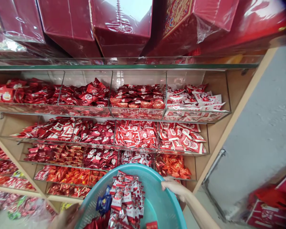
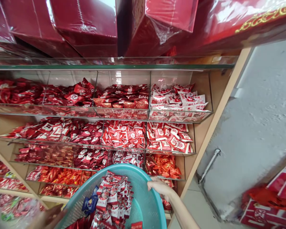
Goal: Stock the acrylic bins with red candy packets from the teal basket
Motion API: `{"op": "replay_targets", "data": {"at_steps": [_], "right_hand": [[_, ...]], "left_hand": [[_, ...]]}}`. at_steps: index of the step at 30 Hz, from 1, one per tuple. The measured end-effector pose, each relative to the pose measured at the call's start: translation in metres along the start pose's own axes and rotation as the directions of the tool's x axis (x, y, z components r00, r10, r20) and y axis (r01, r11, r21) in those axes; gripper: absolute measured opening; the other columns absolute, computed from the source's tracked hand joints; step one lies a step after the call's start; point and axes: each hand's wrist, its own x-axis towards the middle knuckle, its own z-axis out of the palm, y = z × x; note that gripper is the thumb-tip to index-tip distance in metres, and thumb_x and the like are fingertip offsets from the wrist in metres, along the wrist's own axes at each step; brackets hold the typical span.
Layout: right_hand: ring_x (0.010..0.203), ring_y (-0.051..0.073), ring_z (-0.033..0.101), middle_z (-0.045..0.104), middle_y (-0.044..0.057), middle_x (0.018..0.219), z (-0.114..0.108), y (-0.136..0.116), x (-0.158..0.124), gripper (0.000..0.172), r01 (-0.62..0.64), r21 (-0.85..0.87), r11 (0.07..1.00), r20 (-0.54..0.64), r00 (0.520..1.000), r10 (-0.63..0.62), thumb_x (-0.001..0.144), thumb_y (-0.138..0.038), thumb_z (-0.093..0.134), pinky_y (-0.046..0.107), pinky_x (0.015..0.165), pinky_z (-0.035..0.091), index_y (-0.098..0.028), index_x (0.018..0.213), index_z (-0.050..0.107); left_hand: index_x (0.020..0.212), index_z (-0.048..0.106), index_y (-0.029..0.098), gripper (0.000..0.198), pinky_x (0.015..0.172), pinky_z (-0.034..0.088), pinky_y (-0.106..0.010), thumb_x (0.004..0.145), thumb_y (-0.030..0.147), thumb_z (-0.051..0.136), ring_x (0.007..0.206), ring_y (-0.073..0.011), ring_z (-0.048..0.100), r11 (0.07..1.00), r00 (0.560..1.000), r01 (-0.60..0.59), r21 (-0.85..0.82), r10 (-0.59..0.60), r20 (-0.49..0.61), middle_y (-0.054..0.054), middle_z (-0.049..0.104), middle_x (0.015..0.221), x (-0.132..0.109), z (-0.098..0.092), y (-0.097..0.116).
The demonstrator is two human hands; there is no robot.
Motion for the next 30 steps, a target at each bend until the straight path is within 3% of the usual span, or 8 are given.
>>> {"op": "replay_targets", "data": {"at_steps": [1,4,9,12,15,18,22,30], "right_hand": [[0.045,0.008,0.042,0.048,-0.006,0.052,0.000,0.001,0.001,0.008,-0.002,0.002,1.000,-0.002,1.000,0.002,0.051,-0.016,0.046,0.017,0.041,0.031,-0.017,0.058,0.050],[0.049,0.008,0.045,0.050,-0.006,0.056,0.000,0.006,0.003,0.014,0.005,0.031,0.999,0.009,1.000,-0.005,0.051,-0.016,0.046,0.016,0.044,0.033,-0.017,0.064,0.053],[0.052,0.008,0.046,0.051,-0.005,0.058,-0.001,0.009,0.006,0.013,0.031,0.049,0.998,0.026,0.999,-0.033,0.051,-0.015,0.046,0.015,0.044,0.033,-0.016,0.063,0.053],[0.049,0.008,0.044,0.050,-0.005,0.056,-0.001,0.010,0.007,0.015,0.041,0.072,0.997,0.048,0.998,-0.044,0.052,-0.016,0.046,0.015,0.043,0.031,-0.016,0.064,0.055],[0.051,0.009,0.045,0.050,-0.005,0.057,-0.001,0.012,0.008,0.016,0.063,0.086,0.994,0.025,0.998,-0.065,0.053,-0.017,0.046,0.016,0.045,0.032,-0.016,0.065,0.057],[0.058,0.010,0.048,0.053,-0.004,0.063,-0.003,0.012,0.009,0.011,0.092,0.065,0.994,-0.013,0.996,-0.091,0.055,-0.018,0.048,0.017,0.049,0.035,-0.016,0.062,0.056],[0.067,0.012,0.051,0.055,-0.002,0.070,-0.005,0.013,0.009,0.009,0.095,0.048,0.994,-0.024,0.995,-0.094,0.057,-0.019,0.050,0.018,0.056,0.038,-0.017,0.062,0.057],[0.061,0.013,0.053,0.058,-0.002,0.068,-0.003,0.024,0.015,0.012,0.093,0.150,0.984,-0.001,0.996,-0.094,0.059,-0.022,0.052,0.021,0.055,0.040,-0.018,0.068,0.059]], "left_hand": [[0.094,0.065,0.024,0.050,0.081,0.048,-0.042,0.061,0.059,0.052,0.093,-0.0329,0.061,0.996,0.999,-0.004,0.084,0.008,-0.046,-0.006,0.070,0.089,0.006,-0.003,0.011],[0.106,0.059,0.022,0.051,0.091,0.041,-0.037,0.069,0.055,0.047,0.108,-0.0273,0.053,0.961,0.967,-0.217,0.174,0.236,-0.096,-0.007,0.061,0.114,0.028,-0.002,0.059],[0.110,0.059,0.022,0.048,0.098,0.034,-0.029,0.077,0.052,0.040,0.114,-0.0201,0.047,0.843,0.843,-0.535,0.061,0.527,0.111,-0.005,0.057,0.119,0.065,0.028,0.143],[0.108,0.060,0.020,0.048,0.093,0.035,-0.027,0.081,0.051,0.036,0.105,-0.0195,0.051,0.777,0.754,-0.627,-0.061,0.625,0.201,-0.006,0.059,0.113,0.086,0.050,0.171],[0.077,0.063,0.015,0.051,0.065,0.040,-0.024,0.080,0.055,0.032,0.070,-0.0153,0.053,0.802,0.738,-0.573,-0.172,0.595,0.319,-0.002,0.062,0.074,0.108,0.068,0.179],[0.050,0.045,0.015,0.053,0.048,0.025,-0.021,0.074,0.062,0.037,0.047,-0.0077,0.032,0.849,0.742,-0.472,-0.235,0.527,0.414,0.005,0.035,0.048,0.125,0.081,0.176],[0.045,0.032,0.018,0.054,0.047,0.017,-0.022,0.065,0.066,0.046,0.047,-0.0061,0.022,0.874,0.732,-0.395,-0.281,0.485,0.479,0.007,0.023,0.047,0.133,0.090,0.173],[0.055,0.053,0.014,0.053,0.049,0.023,-0.021,0.056,0.066,0.056,0.047,-0.0070,0.033,0.907,0.758,-0.125,-0.403,0.349,0.551,0.006,0.039,0.048,0.134,0.100,0.159]]}}
